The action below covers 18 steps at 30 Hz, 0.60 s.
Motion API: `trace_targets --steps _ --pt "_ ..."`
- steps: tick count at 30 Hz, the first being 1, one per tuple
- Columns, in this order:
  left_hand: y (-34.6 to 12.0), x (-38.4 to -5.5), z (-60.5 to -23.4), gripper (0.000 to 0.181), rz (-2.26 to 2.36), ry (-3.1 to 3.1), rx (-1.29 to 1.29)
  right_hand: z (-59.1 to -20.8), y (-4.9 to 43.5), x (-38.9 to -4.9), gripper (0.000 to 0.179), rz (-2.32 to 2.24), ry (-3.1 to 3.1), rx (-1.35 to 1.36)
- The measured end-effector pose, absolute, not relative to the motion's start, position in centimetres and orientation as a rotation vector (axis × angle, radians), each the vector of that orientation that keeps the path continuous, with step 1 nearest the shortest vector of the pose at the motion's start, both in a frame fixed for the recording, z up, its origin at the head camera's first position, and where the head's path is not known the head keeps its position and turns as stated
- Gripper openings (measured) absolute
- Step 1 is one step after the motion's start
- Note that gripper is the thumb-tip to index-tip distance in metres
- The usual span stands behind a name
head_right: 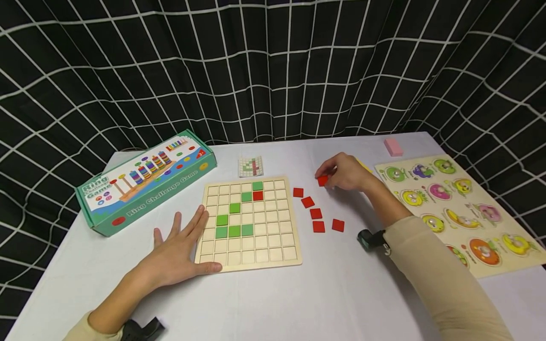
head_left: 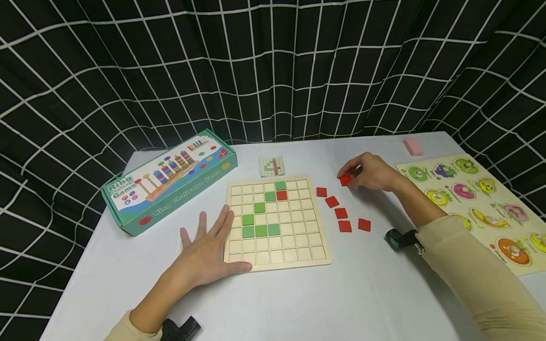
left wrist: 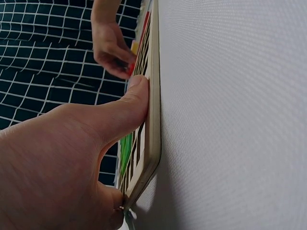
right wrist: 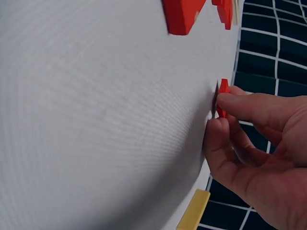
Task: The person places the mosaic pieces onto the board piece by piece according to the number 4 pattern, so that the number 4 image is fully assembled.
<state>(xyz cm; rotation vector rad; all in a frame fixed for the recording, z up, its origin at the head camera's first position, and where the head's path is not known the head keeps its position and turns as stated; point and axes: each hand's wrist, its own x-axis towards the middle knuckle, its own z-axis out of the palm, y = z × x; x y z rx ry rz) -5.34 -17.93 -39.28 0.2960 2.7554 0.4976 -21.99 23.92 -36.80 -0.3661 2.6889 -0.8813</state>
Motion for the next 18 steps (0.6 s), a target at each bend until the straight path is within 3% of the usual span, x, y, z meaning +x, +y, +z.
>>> trace_targets --steps 18 --pt "-18.0 -5.4 -39.3 0.129 0.522 2.753 0.284 -35.8 22.2 -20.9 0.031 -0.957 2.657 -0.302"
